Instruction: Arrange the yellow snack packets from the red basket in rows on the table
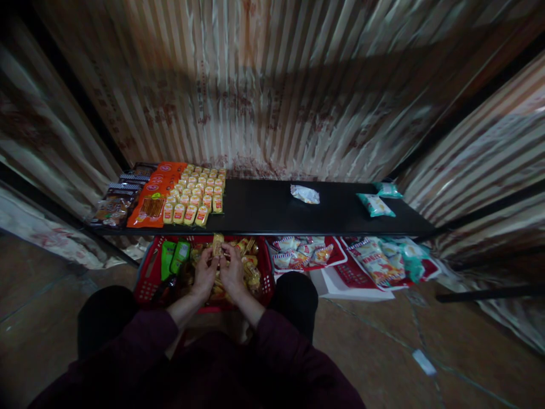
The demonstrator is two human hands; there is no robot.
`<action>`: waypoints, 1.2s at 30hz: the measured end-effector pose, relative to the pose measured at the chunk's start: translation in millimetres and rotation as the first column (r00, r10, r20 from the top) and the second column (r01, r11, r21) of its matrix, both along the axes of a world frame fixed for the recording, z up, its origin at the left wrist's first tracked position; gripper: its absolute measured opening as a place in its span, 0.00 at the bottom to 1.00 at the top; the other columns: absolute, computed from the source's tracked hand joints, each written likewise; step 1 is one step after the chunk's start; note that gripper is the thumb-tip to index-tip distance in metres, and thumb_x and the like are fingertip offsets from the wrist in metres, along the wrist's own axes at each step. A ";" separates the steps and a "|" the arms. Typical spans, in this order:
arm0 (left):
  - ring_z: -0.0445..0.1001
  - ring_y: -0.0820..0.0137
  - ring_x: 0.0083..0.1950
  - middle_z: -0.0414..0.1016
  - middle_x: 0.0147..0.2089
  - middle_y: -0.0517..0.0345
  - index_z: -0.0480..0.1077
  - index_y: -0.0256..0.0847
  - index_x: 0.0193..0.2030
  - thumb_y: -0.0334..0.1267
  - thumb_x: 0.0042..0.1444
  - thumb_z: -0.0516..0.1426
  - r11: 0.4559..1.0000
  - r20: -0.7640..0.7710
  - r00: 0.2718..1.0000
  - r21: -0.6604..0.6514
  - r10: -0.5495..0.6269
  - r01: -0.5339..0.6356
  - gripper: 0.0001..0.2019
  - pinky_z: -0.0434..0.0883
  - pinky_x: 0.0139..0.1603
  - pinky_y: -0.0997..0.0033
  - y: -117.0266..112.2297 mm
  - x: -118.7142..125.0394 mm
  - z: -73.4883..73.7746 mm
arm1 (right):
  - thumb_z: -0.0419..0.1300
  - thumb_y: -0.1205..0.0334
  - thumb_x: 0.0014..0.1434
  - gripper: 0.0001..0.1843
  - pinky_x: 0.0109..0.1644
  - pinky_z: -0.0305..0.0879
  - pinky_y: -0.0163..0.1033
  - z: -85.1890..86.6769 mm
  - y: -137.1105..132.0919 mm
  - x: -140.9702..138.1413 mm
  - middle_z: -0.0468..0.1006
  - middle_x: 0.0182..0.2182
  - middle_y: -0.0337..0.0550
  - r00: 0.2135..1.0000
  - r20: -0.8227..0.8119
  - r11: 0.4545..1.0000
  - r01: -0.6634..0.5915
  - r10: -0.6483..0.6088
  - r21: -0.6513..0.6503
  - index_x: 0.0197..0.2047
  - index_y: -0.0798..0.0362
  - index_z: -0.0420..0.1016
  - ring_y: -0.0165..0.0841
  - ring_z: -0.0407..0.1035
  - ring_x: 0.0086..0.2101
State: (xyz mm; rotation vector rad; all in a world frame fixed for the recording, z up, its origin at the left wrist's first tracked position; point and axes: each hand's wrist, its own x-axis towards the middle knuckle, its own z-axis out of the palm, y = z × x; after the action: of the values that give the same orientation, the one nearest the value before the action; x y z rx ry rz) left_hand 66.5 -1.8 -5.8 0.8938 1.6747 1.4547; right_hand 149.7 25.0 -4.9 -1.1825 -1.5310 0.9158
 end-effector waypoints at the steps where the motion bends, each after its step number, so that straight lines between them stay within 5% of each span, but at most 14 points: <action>1: 0.71 0.65 0.49 0.73 0.47 0.51 0.66 0.39 0.47 0.36 0.54 0.52 1.000 -0.011 1.000 -0.003 -0.001 0.001 0.13 0.64 0.56 0.62 -0.6 0.5 0.4 | 0.54 0.65 0.54 0.15 0.57 0.61 0.45 0.2 -0.4 -0.1 0.75 0.44 0.45 1.000 -0.016 1.000 -0.006 0.006 -0.017 0.44 0.50 0.74 0.37 0.68 0.46; 12: 0.65 0.63 0.59 0.70 0.55 0.49 0.65 0.41 0.53 0.37 0.55 0.54 0.998 -0.014 1.000 0.062 -0.014 0.015 0.18 0.60 0.62 0.61 -8.1 4.9 9.1 | 0.56 0.53 0.57 0.18 0.58 0.61 0.42 19.2 -8.1 0.6 0.77 0.48 0.42 0.974 -0.222 0.968 -0.104 0.052 -0.227 0.49 0.48 0.75 0.37 0.69 0.49; 20: 0.65 0.65 0.61 0.67 0.60 0.47 0.64 0.40 0.57 0.37 0.58 0.49 0.995 -0.110 0.993 0.087 -0.033 0.042 0.20 0.60 0.63 0.59 -13.2 4.5 8.3 | 0.58 0.48 0.56 0.26 0.59 0.61 0.43 15.1 -6.5 1.8 0.76 0.51 0.44 0.972 -0.222 0.955 -0.140 0.082 -0.260 0.54 0.51 0.72 0.39 0.68 0.52; 36: 0.66 0.64 0.59 0.69 0.57 0.47 0.66 0.38 0.56 0.33 0.56 0.49 0.994 -0.223 0.975 0.105 -0.005 0.029 0.20 0.62 0.62 0.56 -13.0 6.5 8.9 | 0.58 0.49 0.54 0.24 0.54 0.65 0.42 12.9 -2.7 -3.1 0.78 0.45 0.45 0.967 -0.252 0.951 -0.110 0.034 -0.290 0.50 0.53 0.74 0.38 0.71 0.46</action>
State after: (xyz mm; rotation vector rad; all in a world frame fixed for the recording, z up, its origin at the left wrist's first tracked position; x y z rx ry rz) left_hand 73.0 -14.8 3.2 1.1653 1.7568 1.4893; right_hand 146.6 22.3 8.0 -1.1793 -1.2712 1.3317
